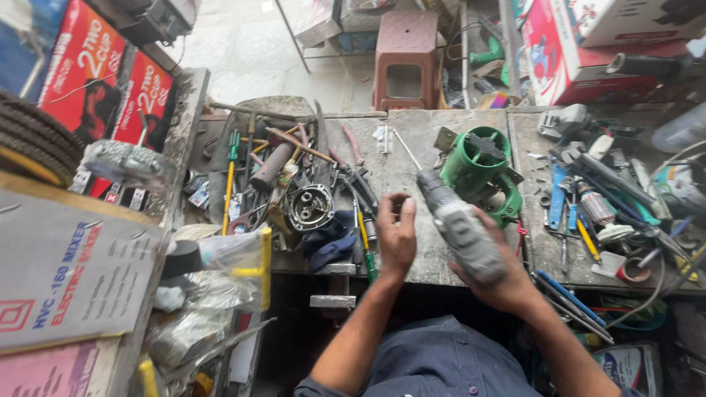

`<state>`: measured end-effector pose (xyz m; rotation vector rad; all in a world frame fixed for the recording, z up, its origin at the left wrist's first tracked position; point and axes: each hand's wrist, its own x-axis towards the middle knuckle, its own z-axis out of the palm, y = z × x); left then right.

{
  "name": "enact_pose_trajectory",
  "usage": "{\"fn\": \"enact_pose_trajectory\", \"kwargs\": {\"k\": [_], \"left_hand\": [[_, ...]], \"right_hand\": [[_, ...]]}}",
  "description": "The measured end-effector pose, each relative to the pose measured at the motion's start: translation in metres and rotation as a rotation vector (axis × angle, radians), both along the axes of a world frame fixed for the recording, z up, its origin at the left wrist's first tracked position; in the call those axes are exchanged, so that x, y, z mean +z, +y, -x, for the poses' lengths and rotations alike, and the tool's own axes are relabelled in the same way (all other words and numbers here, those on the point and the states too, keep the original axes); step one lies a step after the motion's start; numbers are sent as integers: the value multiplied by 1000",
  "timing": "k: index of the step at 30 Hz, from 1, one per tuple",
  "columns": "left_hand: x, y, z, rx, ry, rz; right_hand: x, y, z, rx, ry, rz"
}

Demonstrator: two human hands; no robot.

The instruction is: The person uses a cordless drill to unscrew the base of a green electric mixer grinder on a cluttered workbench, then separates the housing and pulls out the motor assembly. They handle the detached base, use a screwdriver and pliers, and work on the machine's internal wiring and components.

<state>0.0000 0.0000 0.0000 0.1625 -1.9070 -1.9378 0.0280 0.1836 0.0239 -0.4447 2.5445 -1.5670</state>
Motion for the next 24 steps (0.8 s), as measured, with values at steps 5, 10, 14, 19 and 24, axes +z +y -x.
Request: {"fn": "enact_pose_trajectory", "kwargs": {"k": [5,10,14,19,24], "left_hand": [[16,-71,-19,-21,-197,392],[-30,-67,-71,-374,-303,1093],[-82,-42,-101,-399,-327,1564],[-122,-36,-100,-416,-530,1840],[-117,-31,-94,-373,-421,1884]], "right_hand": [[-50,-44,21,99,93,-135],[-104,-72,35,65,305,-389],[-131,-68,41,44,292,-510],[-131,-65,43,107,191,-601],[-102,-41,25,146,305,-441]]}}
